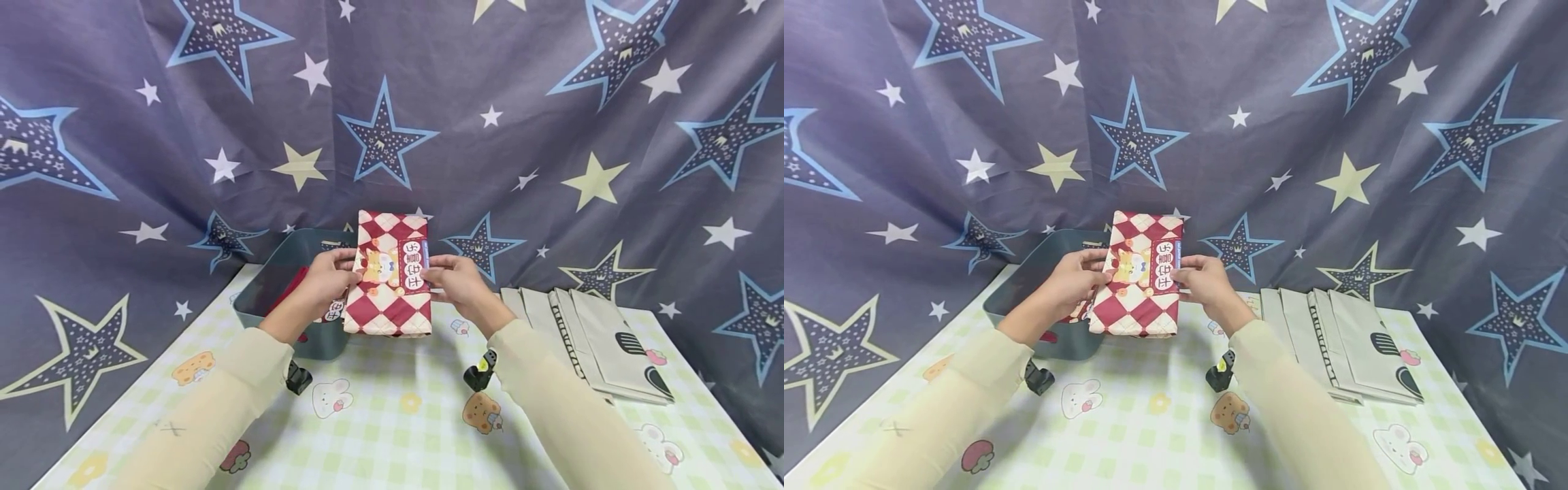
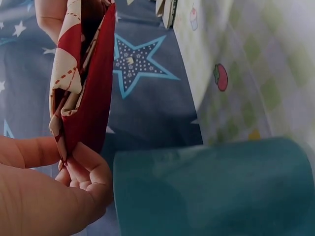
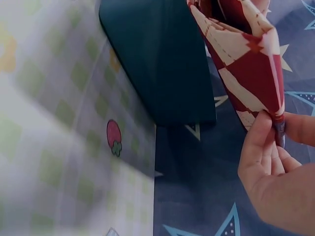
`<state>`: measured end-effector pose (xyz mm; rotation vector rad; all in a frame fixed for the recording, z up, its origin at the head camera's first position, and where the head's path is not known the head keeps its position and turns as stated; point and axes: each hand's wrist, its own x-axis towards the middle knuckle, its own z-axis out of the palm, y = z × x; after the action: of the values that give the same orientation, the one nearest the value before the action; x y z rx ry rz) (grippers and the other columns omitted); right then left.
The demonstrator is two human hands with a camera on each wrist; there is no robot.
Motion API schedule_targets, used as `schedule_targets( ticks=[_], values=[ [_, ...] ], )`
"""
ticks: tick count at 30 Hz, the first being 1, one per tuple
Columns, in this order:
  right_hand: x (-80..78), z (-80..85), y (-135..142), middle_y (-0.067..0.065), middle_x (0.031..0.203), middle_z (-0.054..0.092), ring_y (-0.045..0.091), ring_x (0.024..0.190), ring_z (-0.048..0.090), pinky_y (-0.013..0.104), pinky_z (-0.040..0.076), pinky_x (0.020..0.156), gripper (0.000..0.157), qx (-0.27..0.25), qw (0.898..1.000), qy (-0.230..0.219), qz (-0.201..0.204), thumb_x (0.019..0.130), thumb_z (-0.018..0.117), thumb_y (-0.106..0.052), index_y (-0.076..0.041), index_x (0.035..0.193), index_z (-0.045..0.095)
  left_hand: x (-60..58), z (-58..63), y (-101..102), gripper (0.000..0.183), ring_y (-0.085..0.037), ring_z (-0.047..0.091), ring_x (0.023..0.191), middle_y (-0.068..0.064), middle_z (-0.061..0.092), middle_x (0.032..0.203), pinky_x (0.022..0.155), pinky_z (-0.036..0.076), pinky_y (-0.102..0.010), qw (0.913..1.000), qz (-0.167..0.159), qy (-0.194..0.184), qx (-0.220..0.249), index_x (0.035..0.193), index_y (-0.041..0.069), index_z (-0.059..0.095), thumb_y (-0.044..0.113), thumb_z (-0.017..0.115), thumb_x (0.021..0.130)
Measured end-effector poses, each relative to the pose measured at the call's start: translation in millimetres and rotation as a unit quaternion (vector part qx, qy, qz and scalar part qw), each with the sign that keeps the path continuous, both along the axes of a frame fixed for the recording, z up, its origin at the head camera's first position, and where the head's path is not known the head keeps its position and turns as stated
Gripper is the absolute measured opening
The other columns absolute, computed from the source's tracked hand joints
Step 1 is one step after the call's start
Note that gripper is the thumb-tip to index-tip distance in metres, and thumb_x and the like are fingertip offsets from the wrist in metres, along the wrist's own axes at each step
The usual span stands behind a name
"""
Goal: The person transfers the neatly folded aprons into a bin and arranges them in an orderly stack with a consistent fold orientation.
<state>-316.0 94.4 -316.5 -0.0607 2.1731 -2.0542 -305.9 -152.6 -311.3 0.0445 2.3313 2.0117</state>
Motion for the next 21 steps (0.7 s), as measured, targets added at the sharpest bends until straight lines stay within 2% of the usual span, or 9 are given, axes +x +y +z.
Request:
schedule_targets(
  ticks=[9, 14, 17, 21],
  values=[
    [0.4, 0.7, -19.5, 0.017, 0.129, 0.061, 0.027, 0.107, 0.063, 0.041, 0.057, 0.092, 0.039, -0.061, 0.998, -0.014, 0.018, 0.101, 0.064, -0.012, 0.000, 0.138, 0.055, -5.5, 0.7, -21.7, 0.058, -0.023, 0.062, 0.106, -0.018, 0.053, 0.137, 0.075, 0.059, -0.025, 0.9996, 0.000, -0.027, 0.002, 0.153, 0.003, 0.041, -0.004, 0.060, 0.099],
    [-1.6, 0.1, -30.1, 0.017, 0.124, 0.063, 0.025, 0.102, 0.063, 0.038, 0.056, 0.088, 0.041, -0.101, 0.994, -0.019, 0.030, 0.101, 0.063, -0.009, 0.003, 0.139, 0.053, -8.0, 3.2, -32.6, 0.058, -0.017, 0.063, 0.098, -0.018, 0.053, 0.138, 0.069, 0.058, -0.024, 0.9995, 0.002, -0.032, -0.004, 0.153, 0.004, 0.041, -0.002, 0.060, 0.099],
    [-2.1, 0.2, -36.7, 0.015, 0.119, 0.063, 0.023, 0.099, 0.062, 0.037, 0.055, 0.086, 0.043, -0.116, 0.992, -0.018, 0.035, 0.100, 0.062, -0.008, 0.004, 0.140, 0.051, -9.3, 5.1, -38.4, 0.059, -0.013, 0.063, 0.090, -0.018, 0.053, 0.138, 0.061, 0.053, -0.020, 0.9994, 0.001, -0.036, -0.002, 0.154, 0.004, 0.040, -0.002, 0.059, 0.099],
    [-2.2, 1.0, -44.3, 0.017, 0.120, 0.061, 0.025, 0.101, 0.061, 0.041, 0.053, 0.093, 0.046, -0.140, 0.989, -0.019, 0.041, 0.101, 0.061, -0.007, 0.005, 0.143, 0.048, -11.2, 7.8, -46.3, 0.060, -0.010, 0.061, 0.081, -0.016, 0.053, 0.136, 0.053, 0.045, -0.019, 0.9993, 0.000, -0.038, 0.003, 0.155, 0.004, 0.038, -0.003, 0.058, 0.099]
  ],
)
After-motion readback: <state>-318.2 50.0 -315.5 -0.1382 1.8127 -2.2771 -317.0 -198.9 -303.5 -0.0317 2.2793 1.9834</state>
